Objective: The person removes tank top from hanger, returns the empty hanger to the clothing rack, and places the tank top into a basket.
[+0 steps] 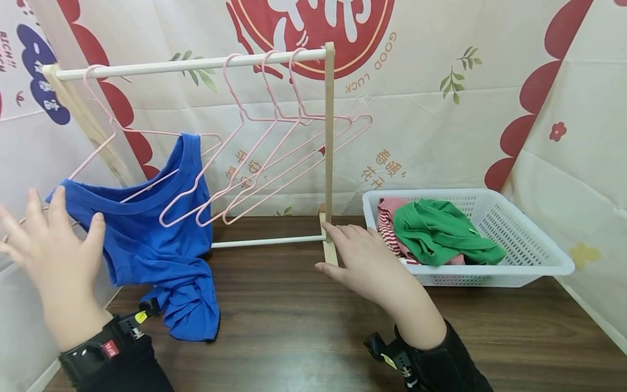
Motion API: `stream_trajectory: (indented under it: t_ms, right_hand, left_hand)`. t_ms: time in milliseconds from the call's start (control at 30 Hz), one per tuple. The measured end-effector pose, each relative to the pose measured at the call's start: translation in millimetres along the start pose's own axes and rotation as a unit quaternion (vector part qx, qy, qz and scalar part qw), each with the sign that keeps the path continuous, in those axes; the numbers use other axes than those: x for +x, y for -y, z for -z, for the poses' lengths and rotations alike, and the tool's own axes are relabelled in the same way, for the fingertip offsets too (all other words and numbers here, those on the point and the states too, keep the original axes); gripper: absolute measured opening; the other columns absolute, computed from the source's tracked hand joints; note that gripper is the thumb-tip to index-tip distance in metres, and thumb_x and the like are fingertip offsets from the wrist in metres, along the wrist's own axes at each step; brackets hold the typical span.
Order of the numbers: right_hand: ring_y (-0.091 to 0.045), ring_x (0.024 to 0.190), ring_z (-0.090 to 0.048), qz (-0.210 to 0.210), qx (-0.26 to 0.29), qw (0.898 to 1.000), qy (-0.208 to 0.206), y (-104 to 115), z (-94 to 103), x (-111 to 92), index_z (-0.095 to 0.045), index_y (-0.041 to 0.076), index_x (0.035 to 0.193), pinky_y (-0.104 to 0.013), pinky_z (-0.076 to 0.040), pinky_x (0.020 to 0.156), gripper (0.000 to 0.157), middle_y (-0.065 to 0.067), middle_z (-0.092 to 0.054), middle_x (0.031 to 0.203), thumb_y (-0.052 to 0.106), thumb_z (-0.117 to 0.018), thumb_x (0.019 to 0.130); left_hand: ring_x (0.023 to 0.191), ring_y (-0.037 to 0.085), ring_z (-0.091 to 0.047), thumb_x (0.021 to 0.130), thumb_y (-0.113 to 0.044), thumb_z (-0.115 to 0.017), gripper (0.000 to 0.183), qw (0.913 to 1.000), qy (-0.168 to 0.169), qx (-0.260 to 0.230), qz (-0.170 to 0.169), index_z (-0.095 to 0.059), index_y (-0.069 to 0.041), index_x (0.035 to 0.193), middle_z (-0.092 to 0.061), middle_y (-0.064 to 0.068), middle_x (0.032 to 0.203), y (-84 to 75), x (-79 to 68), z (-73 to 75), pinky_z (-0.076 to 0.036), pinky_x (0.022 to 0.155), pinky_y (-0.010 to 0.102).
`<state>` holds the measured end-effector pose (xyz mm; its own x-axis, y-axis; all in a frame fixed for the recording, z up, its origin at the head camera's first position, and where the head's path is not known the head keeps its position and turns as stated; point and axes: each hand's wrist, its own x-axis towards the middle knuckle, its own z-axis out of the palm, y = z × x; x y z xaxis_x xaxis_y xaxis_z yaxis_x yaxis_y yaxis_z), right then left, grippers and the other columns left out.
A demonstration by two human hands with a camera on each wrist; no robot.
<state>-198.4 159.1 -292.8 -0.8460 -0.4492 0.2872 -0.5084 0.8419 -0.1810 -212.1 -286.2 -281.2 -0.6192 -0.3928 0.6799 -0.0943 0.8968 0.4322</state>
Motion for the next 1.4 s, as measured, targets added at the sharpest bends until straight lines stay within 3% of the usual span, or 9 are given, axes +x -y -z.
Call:
stream_trajectory:
  t_ms: [133, 267, 367, 467, 767, 1067, 1233, 1400]
  right_hand:
    - [-0.035, 0.122, -0.052, -0.003, 0.003, 1.0, 0.004, 0, -0.5, 0, -0.042, 0.005, 0.145, -0.053, -0.038, 0.101, 0.071, -0.018, -0.056, 0.131, 0.039, -0.07, 0.089]
    - [-0.035, 0.121, -0.053, -0.002, 0.004, 1.0, 0.007, 0, -1.4, 0, -0.042, 0.005, 0.145, -0.053, -0.039, 0.1, 0.071, -0.017, -0.057, 0.13, 0.04, -0.069, 0.089]
    - [-0.035, 0.119, -0.055, 0.002, 0.005, 1.0, 0.006, -1, -2.9, 1, -0.042, 0.004, 0.144, -0.052, -0.04, 0.099, 0.071, -0.017, -0.058, 0.129, 0.041, -0.07, 0.089]
    - [-0.035, 0.118, -0.056, 0.005, 0.006, 1.0, 0.005, 0, -4.4, 1, -0.043, 0.004, 0.144, -0.052, -0.041, 0.099, 0.072, -0.017, -0.059, 0.128, 0.041, -0.07, 0.089]
    - [-0.033, 0.118, -0.056, 0.004, 0.006, 1.0, 0.011, 1, -5.6, 1, -0.042, 0.005, 0.145, -0.051, -0.041, 0.1, 0.071, -0.016, -0.059, 0.129, 0.04, -0.069, 0.09]
    - [-0.032, 0.118, -0.056, -0.004, 0.009, 1.0, 0.02, 2, -7.0, 2, -0.043, 0.005, 0.144, -0.051, -0.042, 0.098, 0.071, -0.015, -0.059, 0.129, 0.041, -0.069, 0.089]
    - [-0.032, 0.117, -0.056, -0.008, 0.009, 1.0, 0.023, 3, -7.5, 2, -0.043, 0.005, 0.144, -0.051, -0.042, 0.098, 0.071, -0.015, -0.059, 0.128, 0.042, -0.069, 0.089]
    - [-0.033, 0.12, -0.054, 0.002, 0.006, 1.0, 0.014, 2, -8.1, 2, -0.045, 0.005, 0.143, -0.052, -0.041, 0.099, 0.069, -0.016, -0.058, 0.13, 0.041, -0.07, 0.089]
  left_hand:
    - [0.147, 0.035, 0.002, 0.097, -0.036, -0.054, 0.064, 0.9995, -0.007, -0.013, 0.026, -0.032, -0.014, 0.152, -0.018, 0.014, 0.16, 6.2, -0.4, -0.4, 0.013, 0.107, 0.064]
    - [0.139, 0.036, -0.019, 0.098, -0.033, -0.054, 0.058, 0.9983, -0.019, -0.032, 0.045, -0.038, -0.014, 0.15, -0.034, 0.016, 0.151, 5.4, -1.1, -0.5, -0.005, 0.11, 0.059]
    - [0.13, 0.039, -0.027, 0.099, -0.032, -0.054, 0.057, 0.9975, -0.012, -0.035, 0.06, -0.038, -0.015, 0.15, -0.041, 0.02, 0.143, 2.0, -1.0, 0.7, -0.019, 0.103, 0.057]
    - [0.125, 0.041, -0.031, 0.1, -0.032, -0.052, 0.055, 0.997, -0.01, -0.032, 0.07, -0.039, -0.014, 0.15, -0.045, 0.024, 0.138, -0.2, -0.9, 1.0, -0.025, 0.095, 0.056]
    - [0.113, 0.046, -0.049, 0.104, -0.025, -0.046, 0.04, 0.9974, -0.014, -0.036, 0.06, -0.056, 0.001, 0.133, -0.059, 0.025, 0.126, -2.5, -0.4, -2.8, -0.033, 0.095, 0.055]
    - [0.097, 0.05, -0.057, 0.105, -0.028, -0.042, 0.039, 0.996, -0.002, -0.005, 0.089, -0.061, 0.001, 0.123, -0.065, 0.026, 0.111, -5.7, -1.0, -4.6, -0.04, 0.075, 0.059]
    - [0.09, 0.048, -0.059, 0.104, -0.029, -0.043, 0.04, 0.9958, -0.043, 0.003, 0.081, -0.064, 0.001, 0.117, -0.067, 0.027, 0.104, -6.5, -2.7, -6.6, -0.037, 0.068, 0.053]
    - [0.089, 0.046, -0.06, 0.104, -0.029, -0.044, 0.039, 0.9945, -0.081, -0.015, 0.065, -0.066, 0.003, 0.112, -0.069, 0.024, 0.101, -7.6, -3.4, -9.8, -0.037, 0.07, 0.053]
